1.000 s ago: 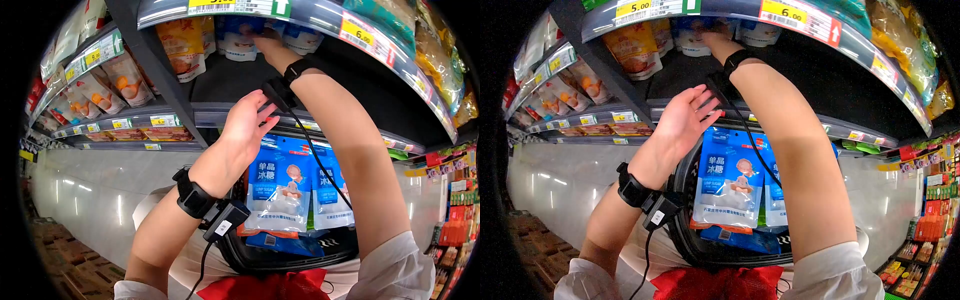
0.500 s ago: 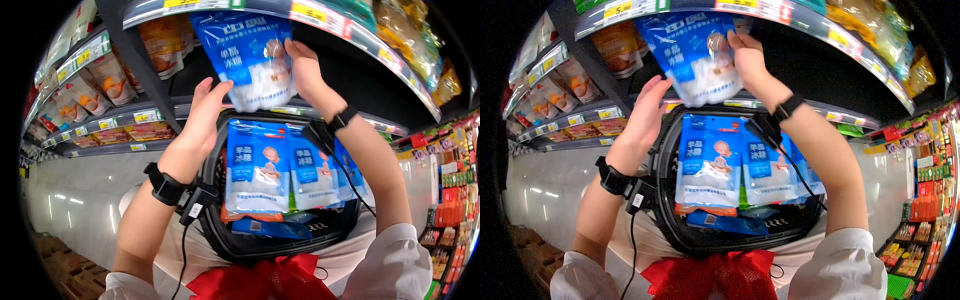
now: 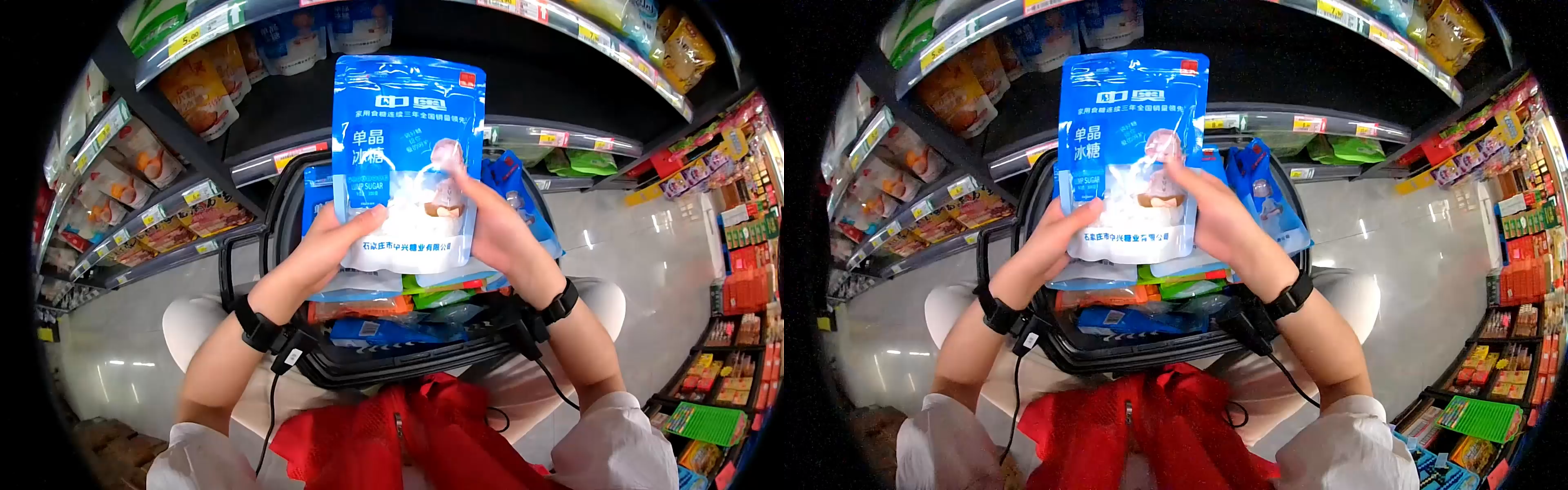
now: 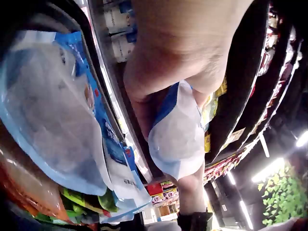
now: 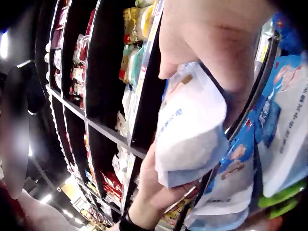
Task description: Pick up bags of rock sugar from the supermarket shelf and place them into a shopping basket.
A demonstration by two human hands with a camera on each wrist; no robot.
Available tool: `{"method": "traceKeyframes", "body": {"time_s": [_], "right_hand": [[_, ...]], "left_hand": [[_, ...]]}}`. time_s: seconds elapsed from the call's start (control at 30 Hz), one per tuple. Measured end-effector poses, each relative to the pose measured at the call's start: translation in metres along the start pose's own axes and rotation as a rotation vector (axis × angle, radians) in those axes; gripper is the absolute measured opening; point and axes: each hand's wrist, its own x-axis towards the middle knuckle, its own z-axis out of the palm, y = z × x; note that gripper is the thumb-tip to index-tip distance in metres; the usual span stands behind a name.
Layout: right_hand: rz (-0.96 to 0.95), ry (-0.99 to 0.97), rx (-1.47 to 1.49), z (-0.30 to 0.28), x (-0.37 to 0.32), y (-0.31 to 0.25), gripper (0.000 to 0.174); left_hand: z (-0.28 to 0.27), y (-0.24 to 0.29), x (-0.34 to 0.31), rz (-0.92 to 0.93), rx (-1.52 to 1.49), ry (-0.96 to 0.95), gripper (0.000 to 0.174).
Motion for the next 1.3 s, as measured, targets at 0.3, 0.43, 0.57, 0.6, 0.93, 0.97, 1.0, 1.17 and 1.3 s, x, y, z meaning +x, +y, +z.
{"method": "traceKeyframes", "body": {"time_s": [0.3, 0.43, 0.57, 0.6, 0.93, 0.97, 1.0, 1.17, 1.3], "right_hand": [[-0.011, 0.218, -0.085, -0.026, -0.004, 0.038, 0.035], [-0.073, 0.245, -0.071, -0.028, 0.0, 0.044, 0.035], [0.074, 0.36, 0.094, -0.02, 0.0, 0.037, 0.039], [0.156, 0.229, 0.208, -0.015, -0.003, 0.029, 0.034], [0.299, 0.242, 0.143, -0.002, -0.011, 0.021, 0.038], [0.297, 0.243, 0.141, -0.001, -0.012, 0.019, 0.038], [0.288, 0.203, 0.149, -0.001, -0.013, 0.017, 0.039], [0.28, 0.186, 0.086, 0.001, -0.018, 0.018, 0.038], [0.004, 0.093, -0.054, 0.006, -0.022, 0.017, 0.04]], "left_hand": [[0.003, -0.017, 0.007, -0.098, 0.139, 0.082, 0.036], [0.003, -0.021, 0.011, -0.093, 0.185, 0.065, 0.036], [0.01, -0.011, 0.008, -0.141, 0.13, 0.105, 0.037], [0.006, -0.007, 0.007, -0.259, -0.032, 0.088, 0.039], [0.001, 0.0, 0.008, -0.446, -0.31, 0.125, 0.042], [0.001, 0.001, 0.009, -0.446, -0.314, 0.115, 0.042], [0.0, 0.001, 0.009, -0.446, -0.318, 0.105, 0.041], [0.003, -0.002, 0.002, -0.393, -0.257, 0.068, 0.037], [0.004, 0.002, -0.003, -0.163, -0.032, 0.012, 0.039]]}}
